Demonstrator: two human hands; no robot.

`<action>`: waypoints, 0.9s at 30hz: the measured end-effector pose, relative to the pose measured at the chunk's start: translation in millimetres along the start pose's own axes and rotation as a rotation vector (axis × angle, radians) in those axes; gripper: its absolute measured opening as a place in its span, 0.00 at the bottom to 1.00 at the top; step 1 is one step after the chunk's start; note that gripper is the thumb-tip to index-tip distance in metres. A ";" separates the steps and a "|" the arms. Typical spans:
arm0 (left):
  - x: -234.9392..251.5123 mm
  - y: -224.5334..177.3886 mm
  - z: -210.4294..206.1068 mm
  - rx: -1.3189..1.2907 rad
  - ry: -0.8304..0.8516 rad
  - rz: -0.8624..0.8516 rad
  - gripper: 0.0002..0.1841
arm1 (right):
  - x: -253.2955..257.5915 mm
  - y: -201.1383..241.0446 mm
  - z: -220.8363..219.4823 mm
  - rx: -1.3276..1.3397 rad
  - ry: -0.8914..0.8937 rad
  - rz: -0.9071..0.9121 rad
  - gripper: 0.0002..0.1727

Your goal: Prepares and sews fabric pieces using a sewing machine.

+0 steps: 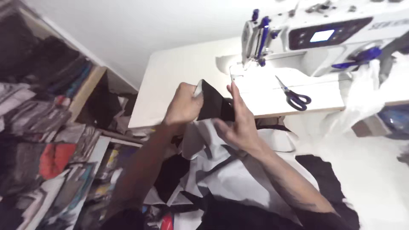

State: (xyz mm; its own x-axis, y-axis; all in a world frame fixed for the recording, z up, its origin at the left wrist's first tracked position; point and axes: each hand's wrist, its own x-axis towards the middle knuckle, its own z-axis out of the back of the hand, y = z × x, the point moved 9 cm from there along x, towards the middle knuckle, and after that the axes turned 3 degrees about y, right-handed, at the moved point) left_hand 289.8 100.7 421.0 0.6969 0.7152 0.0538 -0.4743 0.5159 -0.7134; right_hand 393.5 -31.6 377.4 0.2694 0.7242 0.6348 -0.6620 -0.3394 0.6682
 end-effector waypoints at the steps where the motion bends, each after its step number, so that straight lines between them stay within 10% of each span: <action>1: 7.1 -3.9 -10.5 0.012 0.049 -0.004 0.20 | -1.6 -9.5 10.2 0.014 -0.122 -0.019 0.34; 3: 16.2 -11.8 -23.3 0.014 0.136 -0.018 0.20 | -1.4 -34.4 31.6 0.149 -0.255 -0.127 0.14; 6: 20.1 -19.0 -33.8 -0.080 0.261 -0.031 0.17 | -6.4 -70.1 44.1 0.599 -0.282 -0.443 0.16; 11: 20.8 -22.3 -40.9 -0.258 0.305 -0.003 0.15 | -15.7 -52.8 50.8 0.422 -0.172 -0.278 0.72; 13: 15.1 -22.7 -40.8 -0.264 0.296 0.004 0.15 | -20.3 -43.5 50.7 0.294 -0.208 -0.254 0.60; 16: 5.0 -32.1 -32.7 -0.198 0.313 -0.051 0.14 | -19.0 -52.7 65.0 0.530 -0.375 -0.314 0.11; 21: -18.8 -23.4 -28.7 -0.010 0.575 -0.211 0.11 | -11.2 -44.1 85.7 0.814 -0.310 -0.487 0.22; 27: -61.2 115.4 -49.1 0.155 0.808 0.118 0.11 | -13.1 -36.9 134.4 0.942 -0.405 -0.502 0.24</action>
State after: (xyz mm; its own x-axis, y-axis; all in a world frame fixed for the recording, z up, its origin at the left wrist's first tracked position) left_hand 218.8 93.3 301.1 0.7817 0.2403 -0.5756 -0.5959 0.5603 -0.5753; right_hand 508.3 -109.3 396.6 0.6742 0.7167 0.1782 0.3260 -0.5053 0.7990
